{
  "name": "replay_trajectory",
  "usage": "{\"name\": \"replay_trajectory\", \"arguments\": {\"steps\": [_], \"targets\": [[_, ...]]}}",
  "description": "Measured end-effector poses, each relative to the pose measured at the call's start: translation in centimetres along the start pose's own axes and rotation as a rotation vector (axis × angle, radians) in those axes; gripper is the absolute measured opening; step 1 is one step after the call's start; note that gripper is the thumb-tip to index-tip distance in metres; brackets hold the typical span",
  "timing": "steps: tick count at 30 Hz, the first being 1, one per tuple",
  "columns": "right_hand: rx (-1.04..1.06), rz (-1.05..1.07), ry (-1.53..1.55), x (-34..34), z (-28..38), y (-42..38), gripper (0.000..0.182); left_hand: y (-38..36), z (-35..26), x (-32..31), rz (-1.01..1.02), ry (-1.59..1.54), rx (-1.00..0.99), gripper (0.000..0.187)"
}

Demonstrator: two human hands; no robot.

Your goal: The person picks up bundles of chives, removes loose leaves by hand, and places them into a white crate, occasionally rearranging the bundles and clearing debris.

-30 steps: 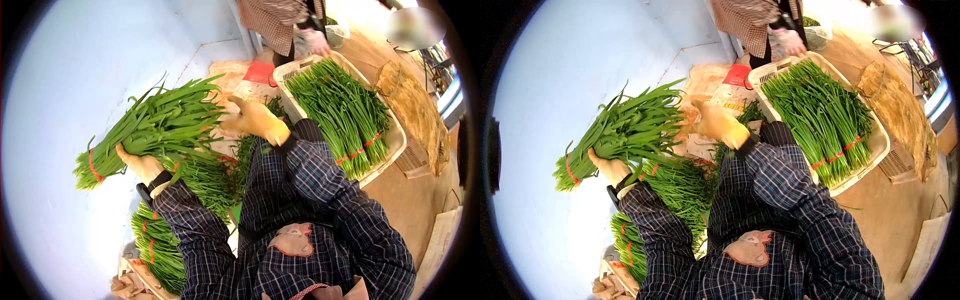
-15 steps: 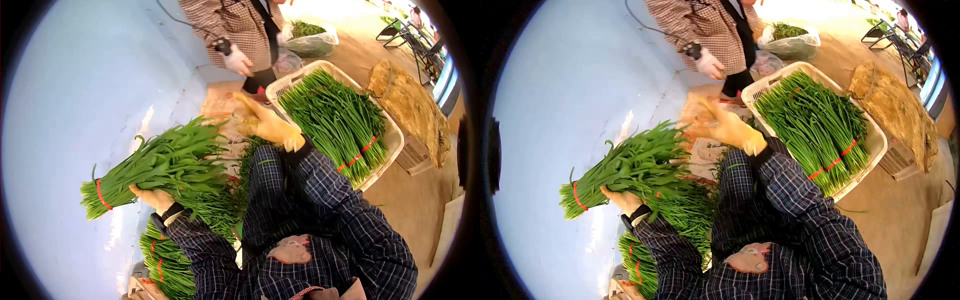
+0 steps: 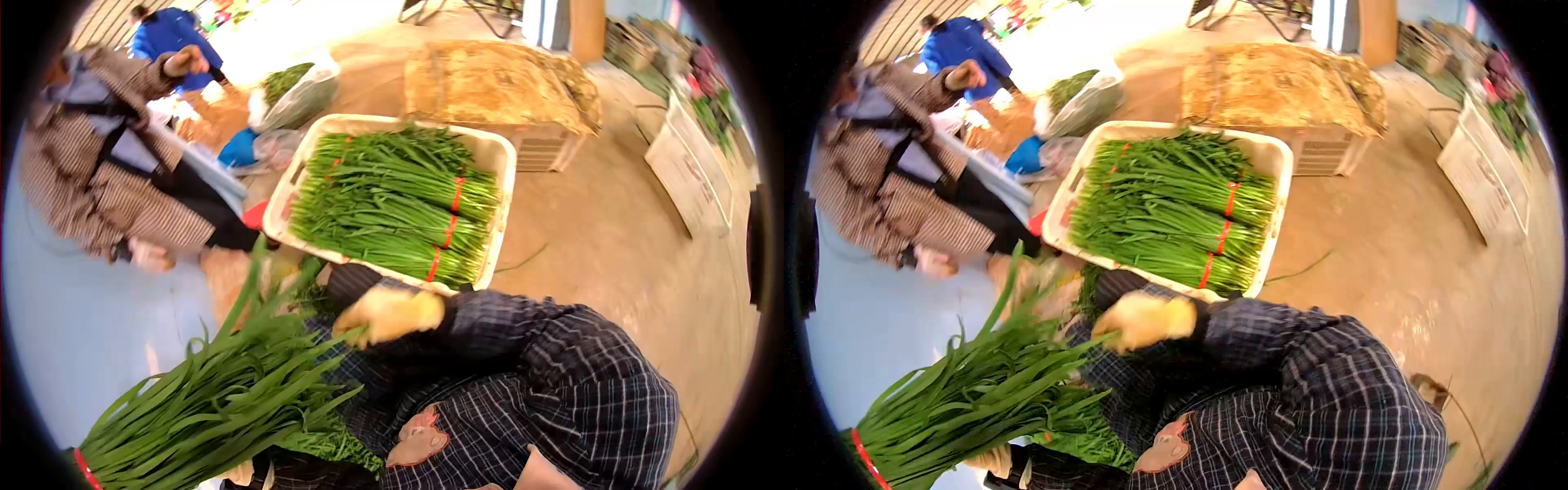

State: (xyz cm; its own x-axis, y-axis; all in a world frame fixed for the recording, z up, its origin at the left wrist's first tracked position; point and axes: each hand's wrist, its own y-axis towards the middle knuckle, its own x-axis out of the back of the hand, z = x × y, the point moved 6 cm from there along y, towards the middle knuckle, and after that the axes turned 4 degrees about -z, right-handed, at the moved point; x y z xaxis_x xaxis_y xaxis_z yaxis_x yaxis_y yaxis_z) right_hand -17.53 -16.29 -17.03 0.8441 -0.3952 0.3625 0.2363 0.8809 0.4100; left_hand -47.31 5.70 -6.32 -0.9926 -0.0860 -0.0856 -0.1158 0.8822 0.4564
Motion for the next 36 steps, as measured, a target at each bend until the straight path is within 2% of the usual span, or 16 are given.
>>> {"name": "replay_trajectory", "arguments": {"steps": [1,4,6,8,10,11,13,14,15,16,18,20,22,29,32,36], "targets": [[-0.341,-0.022,0.132,5.6,-0.1,-1.5,0.031,0.2,0.2,-2.0,0.076,0.017,0.001,0.048],[-0.477,-0.578,-0.005,19.2,-8.8,-7.6,0.048,0.3,1.3,-9.9,0.441,0.015,0.077,0.045],[-0.604,-0.551,-0.682,25.1,-15.6,-11.0,0.073,-0.9,1.7,-17.1,0.747,-0.017,0.115,0.044],[-0.988,-0.367,-0.785,27.8,-20.5,-13.0,0.097,-4.0,0.5,-26.1,1.064,-0.067,0.091,0.043],[-1.096,-0.237,-0.663,26.8,-24.8,-14.3,0.111,-9.5,-3.8,-35.4,1.388,-0.225,0.003,0.057],[-1.051,-0.187,-0.646,25.2,-25.5,-13.6,0.111,-11.1,-5.1,-39.2,1.388,-0.253,-0.151,0.075],[-0.947,-0.193,-0.607,20.8,-25.0,-14.0,0.107,-16.1,-8.8,-45.4,1.432,-0.039,-0.950,0.092],[-0.826,-0.198,-0.609,19.5,-24.7,-14.1,0.104,-18.2,-7.4,-47.6,1.508,-0.027,-1.041,0.095],[-1.024,-0.079,-0.391,18.3,-25.9,-14.5,0.097,-20.9,-6.2,-49.8,1.588,0.015,-1.125,0.094],[-0.861,-0.131,-0.755,18.4,-24.8,-13.9,0.103,-23.7,-4.7,-51.6,1.620,0.064,-1.273,0.091],[-0.923,-0.122,-0.668,17.4,-25.0,-14.2,0.107,-29.3,-1.9,-55.2,1.759,0.141,-1.470,0.089],[-0.977,-0.184,-0.803,17.9,-23.8,-13.6,0.114,-33.9,1.1,-57.8,1.873,0.110,-1.463,0.087],[-1.118,-0.109,-0.508,17.7,-24.6,-14.0,0.122,-35.9,5.9,-59.9,1.921,0.205,-1.369,0.086],[-1.018,-0.326,-0.821,19.3,-21.2,-13.7,0.106,-39.6,11.6,-62.7,2.173,0.766,-1.137,0.091],[-1.170,-0.230,-0.357,23.1,-16.7,-13.5,0.100,-39.5,11.6,-62.5,2.179,0.724,-1.166,0.090],[-0.874,-0.256,-1.137,31.5,-18.3,-11.5,0.107,-39.9,11.2,-62.4,2.165,0.492,-1.210,0.086]]}}
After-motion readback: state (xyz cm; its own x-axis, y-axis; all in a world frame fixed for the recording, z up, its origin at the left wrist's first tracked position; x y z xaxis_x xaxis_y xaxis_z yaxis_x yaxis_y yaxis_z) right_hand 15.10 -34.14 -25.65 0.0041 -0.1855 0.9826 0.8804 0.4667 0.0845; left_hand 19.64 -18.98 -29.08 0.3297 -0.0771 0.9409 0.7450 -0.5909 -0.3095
